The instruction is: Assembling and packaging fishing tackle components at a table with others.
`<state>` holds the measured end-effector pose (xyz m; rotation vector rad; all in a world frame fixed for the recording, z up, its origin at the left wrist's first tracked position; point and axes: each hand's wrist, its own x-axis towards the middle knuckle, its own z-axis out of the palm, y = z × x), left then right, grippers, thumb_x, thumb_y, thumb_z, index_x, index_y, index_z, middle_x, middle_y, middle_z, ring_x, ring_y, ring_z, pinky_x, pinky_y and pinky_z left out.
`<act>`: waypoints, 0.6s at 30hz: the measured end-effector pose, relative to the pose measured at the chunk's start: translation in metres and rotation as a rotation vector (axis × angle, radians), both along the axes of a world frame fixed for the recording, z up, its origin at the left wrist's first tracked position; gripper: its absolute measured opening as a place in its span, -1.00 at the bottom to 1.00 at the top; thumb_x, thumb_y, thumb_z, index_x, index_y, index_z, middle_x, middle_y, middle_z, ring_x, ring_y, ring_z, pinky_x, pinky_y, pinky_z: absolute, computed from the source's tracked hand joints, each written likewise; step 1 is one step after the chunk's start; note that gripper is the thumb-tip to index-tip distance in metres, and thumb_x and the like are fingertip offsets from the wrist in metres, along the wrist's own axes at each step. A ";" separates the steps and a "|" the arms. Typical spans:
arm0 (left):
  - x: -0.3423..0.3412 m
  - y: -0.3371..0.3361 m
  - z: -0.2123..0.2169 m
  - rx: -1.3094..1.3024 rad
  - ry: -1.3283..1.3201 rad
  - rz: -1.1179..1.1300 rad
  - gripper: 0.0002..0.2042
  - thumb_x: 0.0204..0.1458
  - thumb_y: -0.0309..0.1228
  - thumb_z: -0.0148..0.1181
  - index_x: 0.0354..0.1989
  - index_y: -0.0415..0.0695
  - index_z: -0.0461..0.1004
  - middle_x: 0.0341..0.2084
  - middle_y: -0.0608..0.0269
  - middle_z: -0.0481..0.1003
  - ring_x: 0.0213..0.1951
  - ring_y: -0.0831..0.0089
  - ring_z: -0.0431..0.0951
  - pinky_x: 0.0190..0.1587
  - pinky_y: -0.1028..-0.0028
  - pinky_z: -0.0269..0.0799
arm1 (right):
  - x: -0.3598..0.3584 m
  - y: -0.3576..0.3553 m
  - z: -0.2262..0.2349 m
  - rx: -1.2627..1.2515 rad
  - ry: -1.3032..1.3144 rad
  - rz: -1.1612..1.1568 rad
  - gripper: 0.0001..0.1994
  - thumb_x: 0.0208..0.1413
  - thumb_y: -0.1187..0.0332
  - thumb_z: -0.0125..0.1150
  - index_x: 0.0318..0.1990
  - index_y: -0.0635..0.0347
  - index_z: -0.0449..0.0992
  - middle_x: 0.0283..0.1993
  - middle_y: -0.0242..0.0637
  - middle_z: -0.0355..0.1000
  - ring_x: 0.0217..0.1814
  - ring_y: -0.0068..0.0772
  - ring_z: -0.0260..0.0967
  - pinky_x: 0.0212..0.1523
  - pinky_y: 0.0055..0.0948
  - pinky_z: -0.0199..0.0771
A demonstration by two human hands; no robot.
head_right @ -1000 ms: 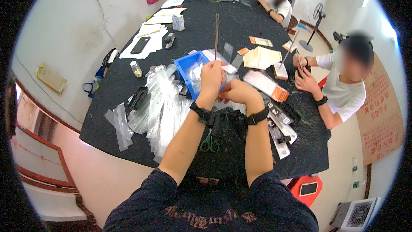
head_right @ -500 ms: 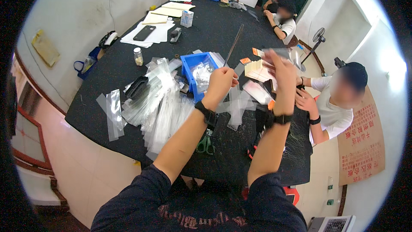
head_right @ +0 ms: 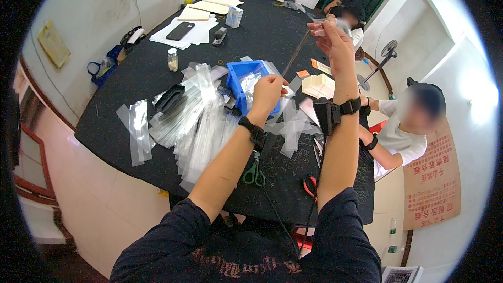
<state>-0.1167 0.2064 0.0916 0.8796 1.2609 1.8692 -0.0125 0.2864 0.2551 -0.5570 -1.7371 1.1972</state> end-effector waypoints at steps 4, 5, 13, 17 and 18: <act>-0.002 0.000 -0.001 -0.025 0.003 0.004 -0.72 -0.06 -0.33 -0.02 -0.52 -0.28 0.56 -0.68 0.14 0.51 -0.56 0.40 0.52 -0.42 0.43 0.38 | -0.002 -0.002 0.005 0.074 -0.122 -0.052 -0.71 0.26 0.14 -0.02 -0.20 0.11 0.55 -0.06 -0.28 0.51 -0.05 -0.55 0.40 -0.06 -0.55 0.33; -0.001 0.000 -0.001 -0.025 0.001 0.003 -0.72 -0.06 -0.33 -0.02 -0.52 -0.28 0.56 -0.68 0.14 0.51 -0.56 0.40 0.52 -0.42 0.43 0.38 | -0.002 -0.004 0.007 0.083 -0.149 -0.051 -0.71 0.26 0.13 -0.02 -0.21 0.11 0.55 -0.06 -0.28 0.51 -0.05 -0.54 0.39 -0.05 -0.53 0.33; -0.003 -0.002 0.002 -0.036 -0.004 -0.047 -0.75 0.01 -0.36 -0.01 -0.50 -0.25 0.55 -0.64 0.20 0.51 -0.55 0.54 0.52 -0.46 0.58 0.41 | -0.008 0.007 0.008 0.128 -0.214 -0.008 -0.70 0.27 0.11 -0.03 -0.22 0.12 0.52 -0.16 -0.35 0.49 -0.06 -0.53 0.37 -0.01 -0.48 0.31; -0.004 -0.004 0.003 -0.056 -0.006 -0.051 -0.75 0.00 -0.37 0.00 -0.50 -0.26 0.55 -0.63 0.20 0.51 -0.55 0.54 0.52 -0.46 0.58 0.41 | -0.010 0.015 0.001 0.089 -0.127 0.076 -0.72 0.27 0.11 -0.03 -0.24 0.10 0.49 -0.23 -0.37 0.47 -0.07 -0.54 0.37 -0.01 -0.48 0.29; -0.004 -0.004 0.003 -0.055 0.003 -0.055 -0.75 0.00 -0.37 0.00 -0.51 -0.26 0.55 -0.64 0.20 0.51 -0.55 0.54 0.52 -0.46 0.58 0.41 | -0.009 0.016 0.000 0.071 -0.093 0.089 -0.73 0.27 0.12 -0.04 -0.25 0.09 0.48 -0.24 -0.38 0.46 -0.08 -0.55 0.37 -0.02 -0.48 0.28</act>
